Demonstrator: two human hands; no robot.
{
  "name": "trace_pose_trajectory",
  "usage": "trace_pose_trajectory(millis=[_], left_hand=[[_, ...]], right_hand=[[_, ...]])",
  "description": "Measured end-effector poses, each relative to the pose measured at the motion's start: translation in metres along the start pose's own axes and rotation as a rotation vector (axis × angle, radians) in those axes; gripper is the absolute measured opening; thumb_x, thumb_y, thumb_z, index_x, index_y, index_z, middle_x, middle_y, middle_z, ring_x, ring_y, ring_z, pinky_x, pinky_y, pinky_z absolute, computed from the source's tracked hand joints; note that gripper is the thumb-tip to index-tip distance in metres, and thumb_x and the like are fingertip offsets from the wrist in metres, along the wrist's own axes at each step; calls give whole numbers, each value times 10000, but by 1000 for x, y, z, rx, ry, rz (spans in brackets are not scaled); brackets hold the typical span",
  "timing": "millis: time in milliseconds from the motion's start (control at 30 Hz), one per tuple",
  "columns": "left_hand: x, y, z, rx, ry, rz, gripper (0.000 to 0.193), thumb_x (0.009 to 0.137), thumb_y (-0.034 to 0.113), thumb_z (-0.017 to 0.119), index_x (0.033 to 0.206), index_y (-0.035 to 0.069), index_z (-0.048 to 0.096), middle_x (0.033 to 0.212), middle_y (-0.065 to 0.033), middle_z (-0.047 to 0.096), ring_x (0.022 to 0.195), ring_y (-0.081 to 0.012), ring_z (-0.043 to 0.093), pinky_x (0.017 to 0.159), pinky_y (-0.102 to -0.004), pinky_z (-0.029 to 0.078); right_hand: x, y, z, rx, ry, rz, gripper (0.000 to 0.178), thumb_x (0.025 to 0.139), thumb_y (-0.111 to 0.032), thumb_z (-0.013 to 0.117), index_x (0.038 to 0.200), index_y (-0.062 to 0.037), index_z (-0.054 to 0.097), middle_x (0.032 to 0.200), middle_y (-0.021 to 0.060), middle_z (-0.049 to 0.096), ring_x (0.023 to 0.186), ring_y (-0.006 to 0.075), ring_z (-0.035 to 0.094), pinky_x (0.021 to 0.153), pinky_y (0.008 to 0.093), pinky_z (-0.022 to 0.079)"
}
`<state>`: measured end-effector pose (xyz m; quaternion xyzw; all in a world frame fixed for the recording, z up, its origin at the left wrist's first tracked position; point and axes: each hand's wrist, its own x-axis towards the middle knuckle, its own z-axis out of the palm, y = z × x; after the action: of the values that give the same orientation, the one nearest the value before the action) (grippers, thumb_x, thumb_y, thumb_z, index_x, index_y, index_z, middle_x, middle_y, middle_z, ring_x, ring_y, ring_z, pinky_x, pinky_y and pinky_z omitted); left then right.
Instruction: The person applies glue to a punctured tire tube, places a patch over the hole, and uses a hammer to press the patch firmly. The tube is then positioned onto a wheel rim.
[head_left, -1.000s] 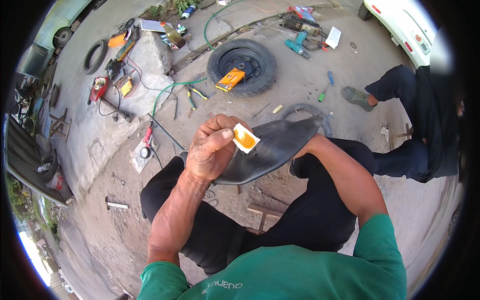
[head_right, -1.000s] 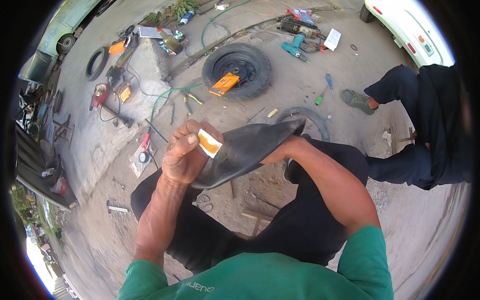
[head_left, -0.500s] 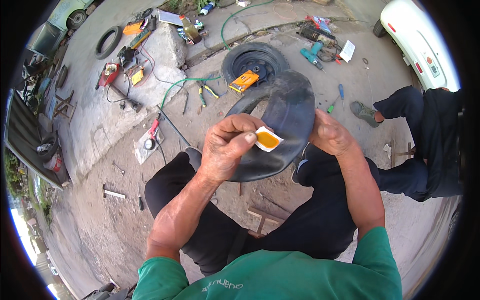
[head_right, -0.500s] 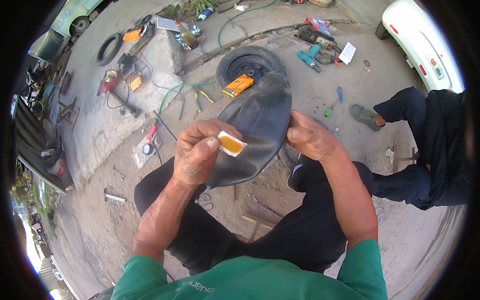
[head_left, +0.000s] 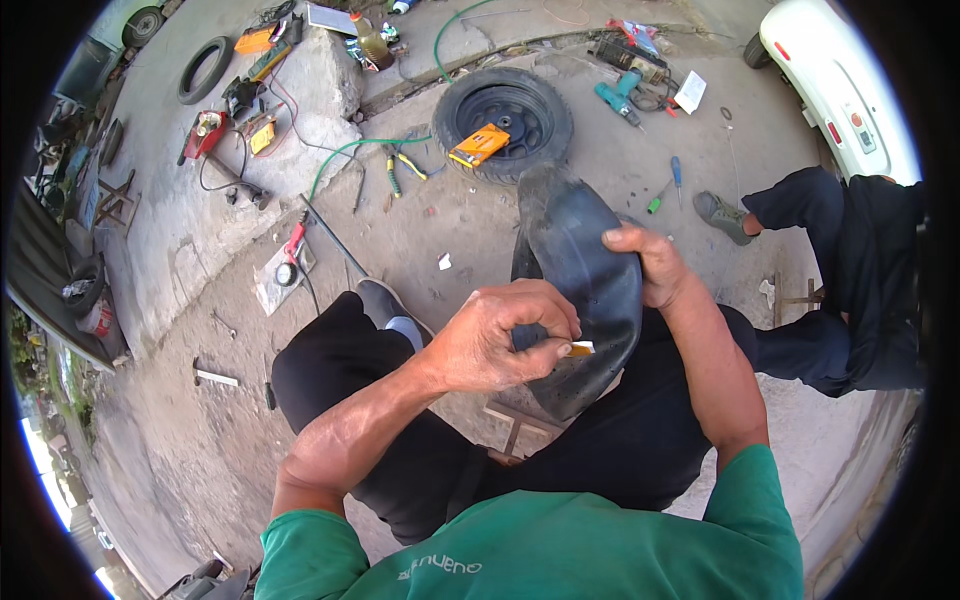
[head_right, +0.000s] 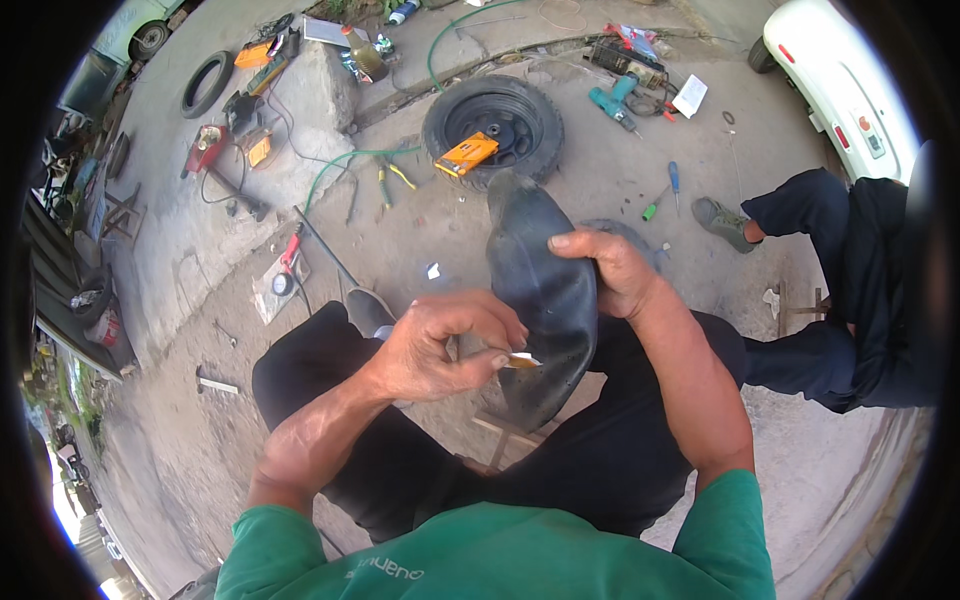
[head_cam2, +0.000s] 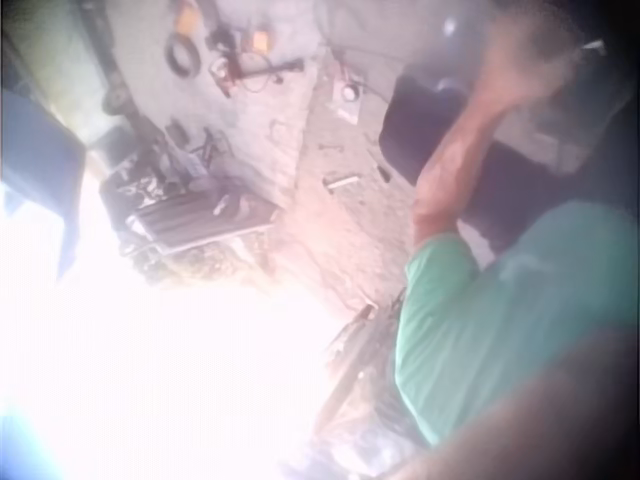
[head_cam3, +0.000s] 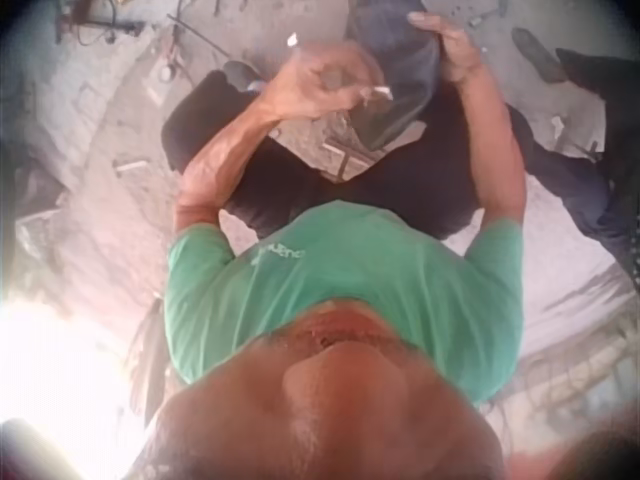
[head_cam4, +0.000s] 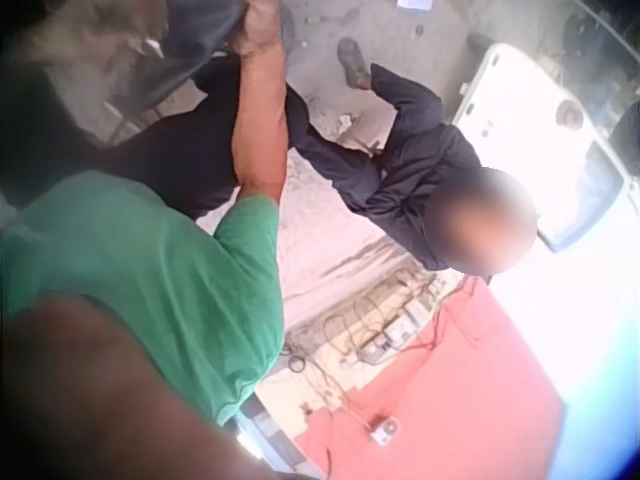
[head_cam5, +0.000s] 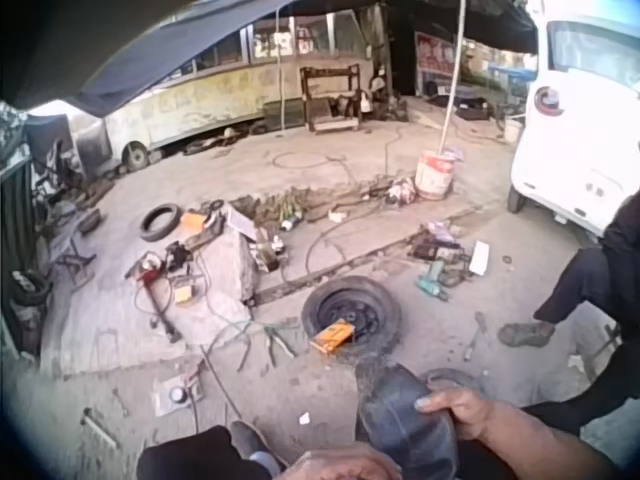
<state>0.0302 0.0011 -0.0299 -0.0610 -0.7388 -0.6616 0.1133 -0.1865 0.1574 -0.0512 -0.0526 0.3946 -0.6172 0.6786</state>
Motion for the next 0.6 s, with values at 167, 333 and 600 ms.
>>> trace_pose_trajectory(millis=[167,333,600], left_hand=[[-3,-7,6,13,-57,-48,114,781,-23,728,875,22,683,1016,-105,743,982,-267,711,868,-393,561],[-4,0,0,19,-88,-61,105,783,-22,723,877,12,691,1011,-111,744,964,-271,713,850,-384,562],[-2,36,-51,-153,213,-69,62,877,17,702,913,4,653,1030,-168,705,973,-265,698,881,-405,560]], right_hand=[[9,-6,-5,-157,53,95,499,886,-162,712,1312,60,577,1186,157,703,1029,251,721,925,383,577],[3,0,9,-218,-25,-23,516,866,-102,715,1338,46,568,1199,136,697,1056,236,704,947,364,556],[-17,10,50,-301,-113,-152,724,793,-77,743,1462,20,485,1332,121,629,1237,228,591,1089,370,428]])
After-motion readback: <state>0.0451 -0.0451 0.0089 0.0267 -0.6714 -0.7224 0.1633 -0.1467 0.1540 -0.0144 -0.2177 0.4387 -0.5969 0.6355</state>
